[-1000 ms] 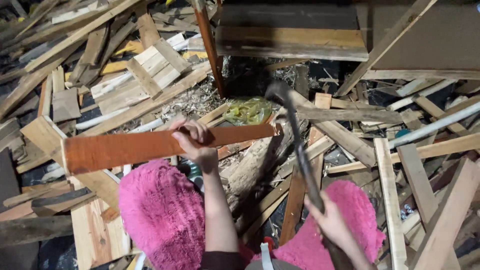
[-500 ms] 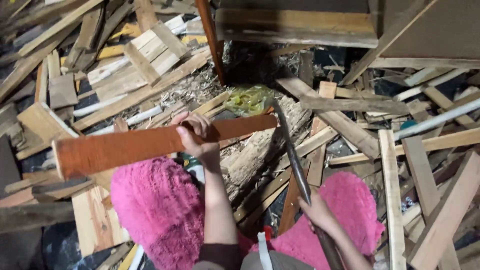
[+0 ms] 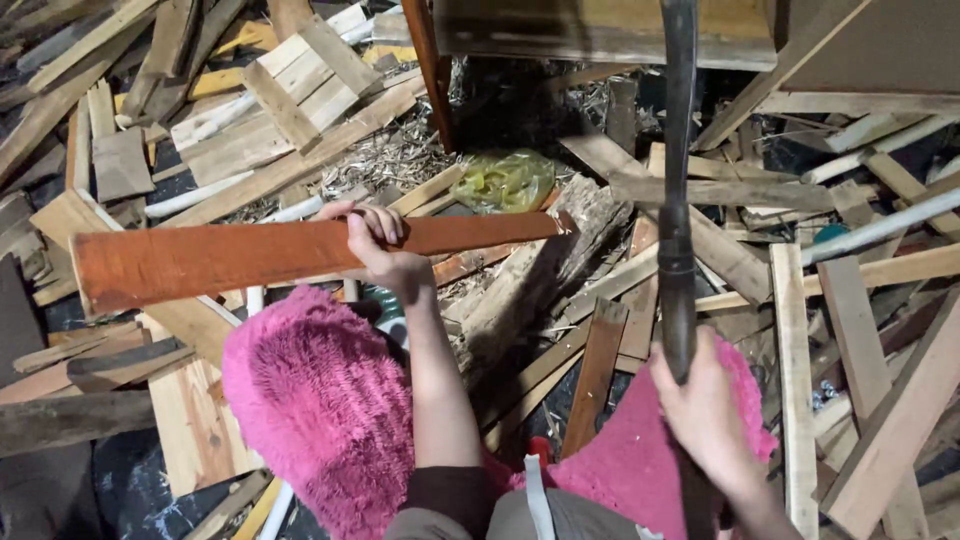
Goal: Removing nails from a wooden board using a pry bar
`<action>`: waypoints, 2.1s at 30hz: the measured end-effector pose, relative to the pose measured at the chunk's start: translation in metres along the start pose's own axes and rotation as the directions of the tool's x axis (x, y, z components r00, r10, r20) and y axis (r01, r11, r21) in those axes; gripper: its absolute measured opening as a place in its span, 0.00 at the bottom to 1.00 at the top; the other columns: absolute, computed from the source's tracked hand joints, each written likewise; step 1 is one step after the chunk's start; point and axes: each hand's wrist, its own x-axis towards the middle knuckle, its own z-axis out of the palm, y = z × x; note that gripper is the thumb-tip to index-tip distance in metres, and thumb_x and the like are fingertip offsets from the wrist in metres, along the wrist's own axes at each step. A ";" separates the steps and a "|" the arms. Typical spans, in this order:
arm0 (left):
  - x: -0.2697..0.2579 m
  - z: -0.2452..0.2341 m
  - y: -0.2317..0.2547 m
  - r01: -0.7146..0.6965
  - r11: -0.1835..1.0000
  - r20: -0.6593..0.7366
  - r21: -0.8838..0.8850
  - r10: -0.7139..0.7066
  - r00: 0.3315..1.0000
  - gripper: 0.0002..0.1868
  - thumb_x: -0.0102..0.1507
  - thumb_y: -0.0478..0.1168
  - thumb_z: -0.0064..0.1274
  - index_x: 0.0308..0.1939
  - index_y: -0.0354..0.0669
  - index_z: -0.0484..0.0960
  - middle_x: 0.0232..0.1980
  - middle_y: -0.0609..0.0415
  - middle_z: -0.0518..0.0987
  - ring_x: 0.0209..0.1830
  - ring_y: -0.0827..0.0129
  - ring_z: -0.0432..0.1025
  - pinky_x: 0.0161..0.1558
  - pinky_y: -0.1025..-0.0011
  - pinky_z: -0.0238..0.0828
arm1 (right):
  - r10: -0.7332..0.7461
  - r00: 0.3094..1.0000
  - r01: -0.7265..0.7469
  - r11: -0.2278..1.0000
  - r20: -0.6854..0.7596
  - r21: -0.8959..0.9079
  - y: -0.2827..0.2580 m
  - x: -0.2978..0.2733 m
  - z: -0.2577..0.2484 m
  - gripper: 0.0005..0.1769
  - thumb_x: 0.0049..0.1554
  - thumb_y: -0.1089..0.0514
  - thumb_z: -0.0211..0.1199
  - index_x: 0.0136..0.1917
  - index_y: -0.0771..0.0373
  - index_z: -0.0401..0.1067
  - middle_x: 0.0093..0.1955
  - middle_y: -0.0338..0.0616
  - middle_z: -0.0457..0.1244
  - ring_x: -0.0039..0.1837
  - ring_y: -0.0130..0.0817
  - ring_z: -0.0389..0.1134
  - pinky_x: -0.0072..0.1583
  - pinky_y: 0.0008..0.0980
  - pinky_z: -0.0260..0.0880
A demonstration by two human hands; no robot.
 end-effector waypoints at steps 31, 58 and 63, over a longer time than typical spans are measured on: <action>0.008 0.035 0.018 -0.131 0.985 0.042 0.113 0.127 0.991 0.10 0.61 0.27 0.34 0.41 0.45 0.66 0.27 0.63 0.62 0.19 0.79 0.53 0.18 0.82 0.51 | 0.126 0.959 -0.078 0.978 0.252 -0.194 0.113 0.063 0.087 0.13 0.63 0.60 0.56 0.58 0.69 0.63 0.34 0.44 0.62 0.24 0.34 0.62 0.24 0.32 0.67; 0.009 0.043 0.030 -0.103 0.993 0.113 0.053 0.097 0.989 0.12 0.60 0.24 0.27 0.43 0.42 0.60 0.36 0.55 0.63 0.23 0.76 0.53 0.23 0.80 0.54 | 0.092 0.914 -0.223 0.928 0.395 0.298 0.041 0.041 0.042 0.22 0.65 0.64 0.56 0.71 0.67 0.59 0.23 0.48 0.59 0.18 0.35 0.56 0.18 0.31 0.62; 0.005 0.047 0.033 -0.067 0.996 0.141 0.054 0.059 0.988 0.13 0.62 0.24 0.26 0.45 0.42 0.60 0.34 0.55 0.62 0.25 0.75 0.53 0.26 0.78 0.54 | -0.172 0.982 0.165 0.982 -0.074 -0.095 -0.014 -0.002 0.002 0.13 0.65 0.56 0.55 0.53 0.69 0.58 0.26 0.44 0.57 0.20 0.39 0.60 0.21 0.39 0.60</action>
